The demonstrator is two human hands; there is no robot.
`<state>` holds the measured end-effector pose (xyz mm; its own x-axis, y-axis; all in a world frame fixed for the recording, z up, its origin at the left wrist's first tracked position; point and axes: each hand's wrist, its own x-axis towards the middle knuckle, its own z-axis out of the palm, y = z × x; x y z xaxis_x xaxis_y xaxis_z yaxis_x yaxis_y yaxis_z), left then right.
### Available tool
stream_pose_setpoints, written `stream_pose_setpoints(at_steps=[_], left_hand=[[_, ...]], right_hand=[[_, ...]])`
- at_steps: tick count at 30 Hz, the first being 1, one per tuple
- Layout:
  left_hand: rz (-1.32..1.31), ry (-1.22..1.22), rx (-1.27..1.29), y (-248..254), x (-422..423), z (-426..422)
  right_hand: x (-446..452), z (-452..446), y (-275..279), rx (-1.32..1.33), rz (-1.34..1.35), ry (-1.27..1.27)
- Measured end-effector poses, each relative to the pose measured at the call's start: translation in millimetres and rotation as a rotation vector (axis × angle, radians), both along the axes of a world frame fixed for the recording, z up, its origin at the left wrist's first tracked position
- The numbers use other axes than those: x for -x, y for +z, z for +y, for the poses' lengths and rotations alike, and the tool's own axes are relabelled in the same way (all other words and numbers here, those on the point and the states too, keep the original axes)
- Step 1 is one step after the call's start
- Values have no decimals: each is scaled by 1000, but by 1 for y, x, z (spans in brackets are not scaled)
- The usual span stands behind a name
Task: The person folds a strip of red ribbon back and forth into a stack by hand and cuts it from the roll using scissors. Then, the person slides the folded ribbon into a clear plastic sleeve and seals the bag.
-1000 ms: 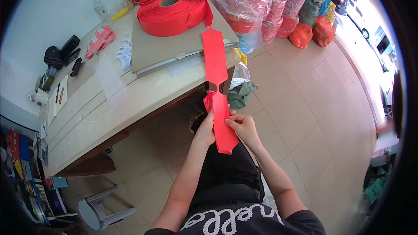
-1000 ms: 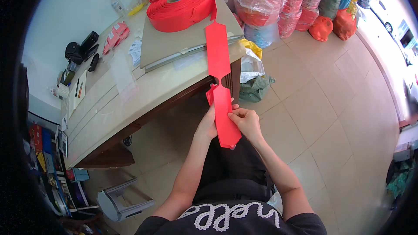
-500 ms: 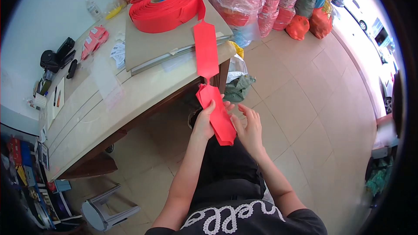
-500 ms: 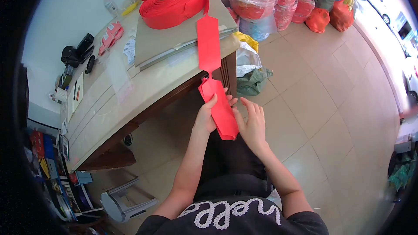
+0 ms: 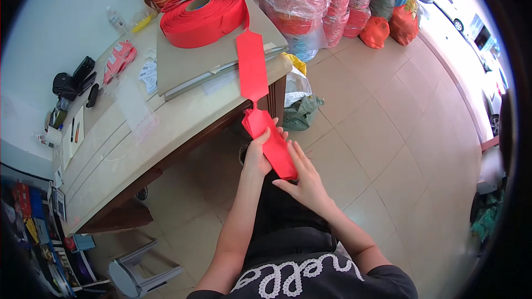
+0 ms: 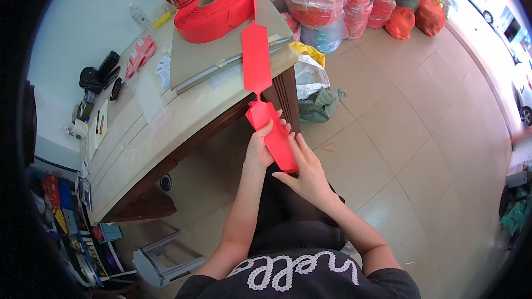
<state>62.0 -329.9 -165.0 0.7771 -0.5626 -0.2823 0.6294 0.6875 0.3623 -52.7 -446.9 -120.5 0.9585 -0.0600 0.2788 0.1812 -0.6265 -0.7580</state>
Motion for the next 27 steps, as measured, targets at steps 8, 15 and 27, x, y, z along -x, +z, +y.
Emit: stream_pose_setpoints(at_steps=[8, 15, 27], left_hand=[[10, -52, 142, 7, -2, 5], [11, -19, -14, 11, -1, 5], [29, -62, -41, 9, 0, 8]], right_hand=[[10, -41, -28, -1056, 874, 189], [4, -24, -34, -1059, 924, 299], [12, -16, -47, -1222, 781, 485]])
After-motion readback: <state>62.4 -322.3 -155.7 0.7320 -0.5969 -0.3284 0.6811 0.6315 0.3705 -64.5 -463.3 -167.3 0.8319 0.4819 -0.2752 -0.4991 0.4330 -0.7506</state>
